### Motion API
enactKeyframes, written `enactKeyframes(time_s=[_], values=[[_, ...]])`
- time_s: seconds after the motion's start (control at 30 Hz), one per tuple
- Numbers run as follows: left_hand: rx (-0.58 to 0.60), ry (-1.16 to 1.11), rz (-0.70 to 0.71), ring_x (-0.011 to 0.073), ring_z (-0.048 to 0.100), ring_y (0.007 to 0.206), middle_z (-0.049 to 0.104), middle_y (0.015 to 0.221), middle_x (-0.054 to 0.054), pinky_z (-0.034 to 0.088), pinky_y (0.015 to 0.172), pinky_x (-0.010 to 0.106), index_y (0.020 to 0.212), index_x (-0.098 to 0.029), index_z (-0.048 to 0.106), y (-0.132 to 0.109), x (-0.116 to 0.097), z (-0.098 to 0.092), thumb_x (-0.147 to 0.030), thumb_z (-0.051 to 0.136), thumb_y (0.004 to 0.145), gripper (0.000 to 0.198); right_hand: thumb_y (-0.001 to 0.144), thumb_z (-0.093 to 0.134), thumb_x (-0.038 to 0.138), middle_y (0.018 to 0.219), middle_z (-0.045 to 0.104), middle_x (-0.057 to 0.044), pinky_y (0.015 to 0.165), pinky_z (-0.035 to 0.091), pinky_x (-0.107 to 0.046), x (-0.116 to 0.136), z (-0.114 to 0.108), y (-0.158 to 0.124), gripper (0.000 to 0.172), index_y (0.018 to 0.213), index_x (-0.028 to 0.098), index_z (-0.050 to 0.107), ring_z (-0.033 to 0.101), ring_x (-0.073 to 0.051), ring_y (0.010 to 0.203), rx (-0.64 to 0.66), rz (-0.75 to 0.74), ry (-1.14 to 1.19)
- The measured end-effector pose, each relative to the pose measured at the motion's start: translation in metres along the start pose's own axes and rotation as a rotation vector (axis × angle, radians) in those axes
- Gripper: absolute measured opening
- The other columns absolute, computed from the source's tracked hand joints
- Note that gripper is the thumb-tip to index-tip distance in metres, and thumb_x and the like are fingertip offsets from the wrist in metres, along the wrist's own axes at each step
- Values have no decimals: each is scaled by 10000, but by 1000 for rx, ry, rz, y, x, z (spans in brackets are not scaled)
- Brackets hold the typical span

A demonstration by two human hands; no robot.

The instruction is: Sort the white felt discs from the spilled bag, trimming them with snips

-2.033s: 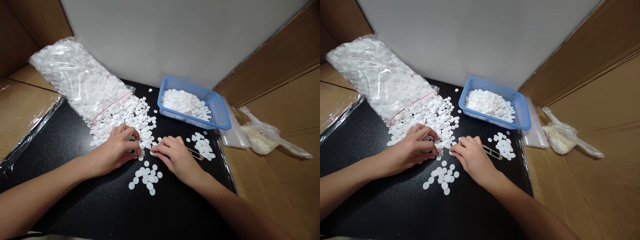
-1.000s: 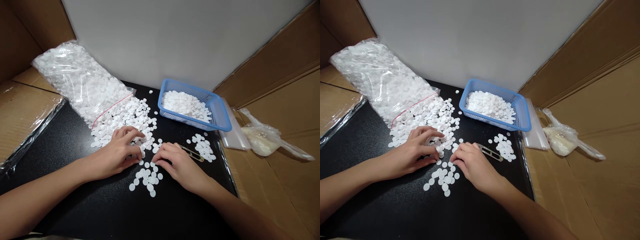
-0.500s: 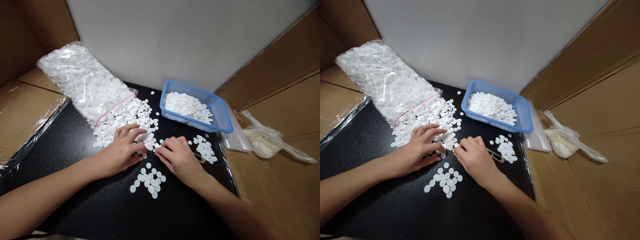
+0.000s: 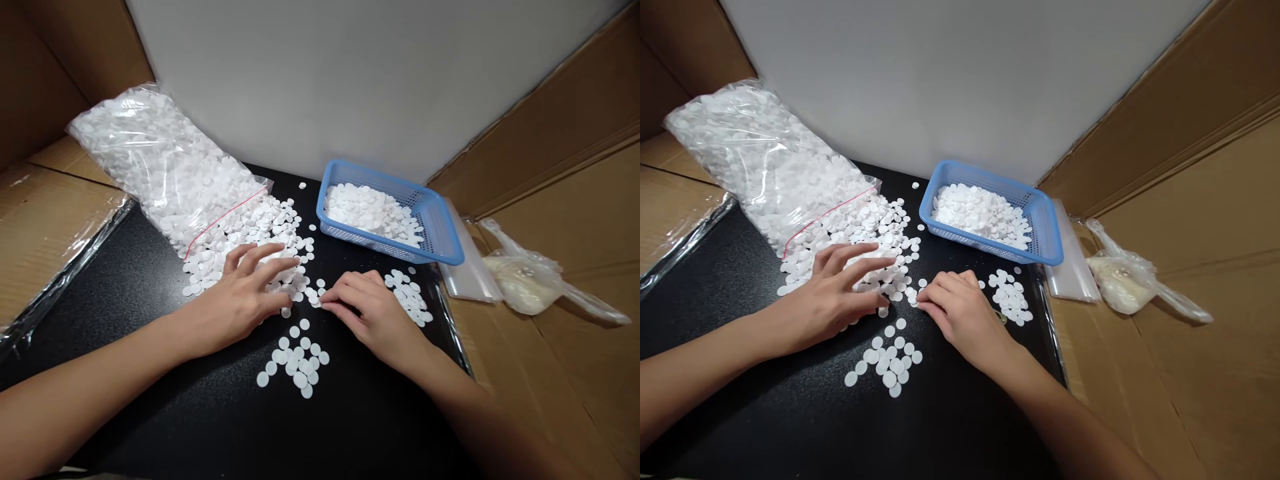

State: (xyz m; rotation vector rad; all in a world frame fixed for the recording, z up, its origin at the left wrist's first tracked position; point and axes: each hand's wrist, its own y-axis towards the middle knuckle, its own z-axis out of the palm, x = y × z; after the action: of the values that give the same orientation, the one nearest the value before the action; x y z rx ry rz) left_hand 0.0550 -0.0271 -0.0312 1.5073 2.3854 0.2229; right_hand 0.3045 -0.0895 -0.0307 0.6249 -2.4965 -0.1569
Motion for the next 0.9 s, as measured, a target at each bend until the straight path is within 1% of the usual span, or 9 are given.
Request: enactKeyframes(time_s=[0.07, 0.13, 0.23, 0.37, 0.53, 0.63, 0.7, 0.8, 0.9], values=[[17, -30, 26, 363, 315, 1411, 530, 1436, 82, 241, 1086, 570, 909, -245, 699, 1, -1, 1, -195, 653, 921, 69, 965, 586, 144, 831, 650, -4, 746, 354, -342, 0, 0, 0, 104, 896, 204, 636, 579, -160, 771, 6, 21, -6], [9, -29, 15, 374, 327, 1405, 546, 1425, 87, 238, 1085, 577, 885, -232, 702, 3, -1, 2, -218, 700, 892, 16, 953, 615, 161, 825, 647, 3, 740, 358, -338, 0, 2, 0, 87, 880, 208, 621, 583, -161, 768, 14, 54, -8], [-9, -4, 1, 389, 353, 1391, 562, 1413, 101, 246, 1078, 581, 896, -213, 702, 6, -2, 4, -225, 745, 858, 59, 916, 685, 211, 818, 637, 11, 740, 365, -333, 0, 8, -1, 91, 881, 207, 601, 579, -161, 755, 4, 87, -28], [-35, 13, 8, 381, 394, 1370, 602, 1375, 91, 251, 1083, 574, 899, -208, 700, 7, -1, 8, -249, 755, 853, 83, 896, 711, 254, 825, 624, 3, 740, 370, -335, 2, 18, 0, 132, 888, 204, 589, 566, -172, 751, -36, 67, -139], [-81, 58, 47, 347, 412, 1369, 619, 1363, 83, 246, 1111, 542, 852, -195, 695, 5, -2, 10, -253, 682, 916, 87, 925, 645, 205, 826, 624, -4, 738, 361, -340, 4, 22, 1, 73, 873, 199, 594, 572, -175, 752, -72, 19, -217], [-87, 67, 107, 317, 415, 1371, 623, 1354, 77, 236, 1129, 519, 879, -199, 697, 4, -4, 9, -229, 614, 960, 120, 915, 640, 174, 835, 626, -7, 737, 349, -342, 4, 22, 1, 49, 886, 191, 604, 567, -176, 750, -77, 13, -226], [-94, 28, 127, 307, 412, 1369, 629, 1333, 78, 229, 1131, 513, 889, -198, 688, 4, -7, 8, -210, 579, 977, 141, 915, 644, 184, 853, 631, -13, 736, 344, -344, 4, 24, 1, 33, 907, 189, 612, 569, -181, 758, -74, 12, -234], [-59, -100, 78, 315, 394, 1367, 621, 1303, 77, 255, 1098, 521, 889, -201, 667, 3, -12, 6, -210, 547, 984, 153, 922, 657, 243, 873, 636, -28, 739, 344, -348, 5, 27, 2, 71, 936, 181, 624, 569, -192, 781, -78, 6, -249], [38, -222, -19, 337, 353, 1382, 571, 1333, 76, 277, 1064, 546, 866, -212, 658, 1, -15, 4, -217, 564, 959, 132, 933, 648, 256, 878, 635, -34, 738, 342, -347, 8, 28, 3, 75, 931, 182, 638, 559, -193, 793, -77, 14, -263]])
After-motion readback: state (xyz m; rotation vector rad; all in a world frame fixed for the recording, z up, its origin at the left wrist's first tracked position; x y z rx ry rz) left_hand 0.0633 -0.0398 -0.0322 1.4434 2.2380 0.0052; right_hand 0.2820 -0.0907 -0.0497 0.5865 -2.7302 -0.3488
